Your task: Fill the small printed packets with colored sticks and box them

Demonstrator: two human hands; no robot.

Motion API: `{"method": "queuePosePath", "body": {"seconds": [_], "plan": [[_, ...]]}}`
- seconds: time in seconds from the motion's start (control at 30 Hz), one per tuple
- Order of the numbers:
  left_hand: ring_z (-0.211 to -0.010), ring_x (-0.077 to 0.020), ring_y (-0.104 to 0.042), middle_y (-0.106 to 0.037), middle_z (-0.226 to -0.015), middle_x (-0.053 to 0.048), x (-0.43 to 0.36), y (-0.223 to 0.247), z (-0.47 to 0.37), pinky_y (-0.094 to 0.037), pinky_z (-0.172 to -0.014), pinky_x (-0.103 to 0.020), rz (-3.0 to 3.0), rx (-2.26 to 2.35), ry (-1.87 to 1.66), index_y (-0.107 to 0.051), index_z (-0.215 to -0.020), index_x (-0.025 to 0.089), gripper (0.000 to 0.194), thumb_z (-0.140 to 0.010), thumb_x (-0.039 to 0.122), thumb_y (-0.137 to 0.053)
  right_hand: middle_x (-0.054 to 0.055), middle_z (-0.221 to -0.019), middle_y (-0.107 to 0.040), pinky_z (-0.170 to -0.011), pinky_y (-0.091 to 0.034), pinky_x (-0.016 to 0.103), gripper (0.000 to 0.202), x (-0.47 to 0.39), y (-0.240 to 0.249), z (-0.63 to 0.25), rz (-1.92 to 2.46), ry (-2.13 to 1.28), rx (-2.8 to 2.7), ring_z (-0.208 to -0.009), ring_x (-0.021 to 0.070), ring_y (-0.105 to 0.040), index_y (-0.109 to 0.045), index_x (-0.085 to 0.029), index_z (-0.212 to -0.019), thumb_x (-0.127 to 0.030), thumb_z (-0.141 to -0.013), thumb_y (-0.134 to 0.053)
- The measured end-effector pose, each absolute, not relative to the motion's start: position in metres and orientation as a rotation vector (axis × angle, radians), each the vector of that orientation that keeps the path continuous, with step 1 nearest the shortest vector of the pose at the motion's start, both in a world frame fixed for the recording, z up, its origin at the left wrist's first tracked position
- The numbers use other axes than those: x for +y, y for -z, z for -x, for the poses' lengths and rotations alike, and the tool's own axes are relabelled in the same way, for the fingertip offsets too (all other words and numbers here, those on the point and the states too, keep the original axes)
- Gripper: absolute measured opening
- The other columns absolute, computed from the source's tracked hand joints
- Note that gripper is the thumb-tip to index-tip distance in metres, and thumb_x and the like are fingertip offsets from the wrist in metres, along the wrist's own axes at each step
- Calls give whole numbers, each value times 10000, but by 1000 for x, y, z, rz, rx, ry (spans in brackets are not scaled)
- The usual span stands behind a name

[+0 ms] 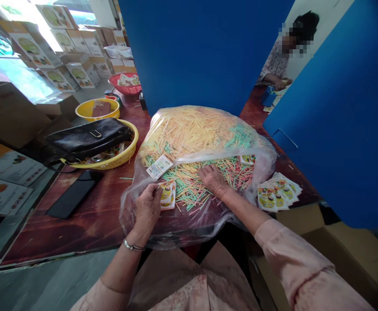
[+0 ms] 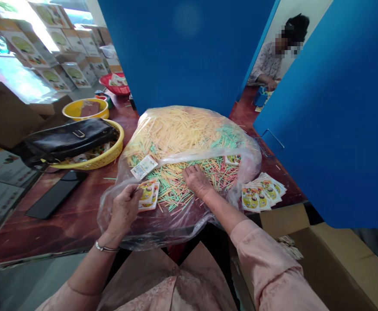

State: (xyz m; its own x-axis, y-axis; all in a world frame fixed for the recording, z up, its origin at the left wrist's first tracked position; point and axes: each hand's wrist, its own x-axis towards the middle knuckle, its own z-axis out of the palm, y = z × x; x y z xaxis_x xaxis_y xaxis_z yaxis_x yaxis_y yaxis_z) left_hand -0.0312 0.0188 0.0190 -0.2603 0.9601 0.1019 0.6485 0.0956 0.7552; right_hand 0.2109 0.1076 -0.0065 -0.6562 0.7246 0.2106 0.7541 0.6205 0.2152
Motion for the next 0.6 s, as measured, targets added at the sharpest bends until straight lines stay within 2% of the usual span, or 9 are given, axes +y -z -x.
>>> {"method": "queuePosePath", "body": {"seconds": [0.17, 0.6], "plan": [[-607, -119, -531, -614, -686, 15, 16, -19, 27, -403, -557, -198, -1470, 1846, -1036, -592, -794, 183, 196, -783, 350, -490, 123, -910, -608, -880, -301, 418, 189, 107, 4, -210, 1303, 449, -2723, -905, 247, -446, -610, -112, -948, -163, -869, -446], [-607, -101, -514, -606, -719, 24, 16, -22, 24, -410, -533, -183, -1297, 1708, -1059, -601, -832, 182, 202, -756, 354, -530, 104, -918, -611, -953, -268, 413, 163, 100, 8, -228, 1292, 466, -2723, -941, 236, -444, -606, -136, -919, -170, -867, -456]]}}
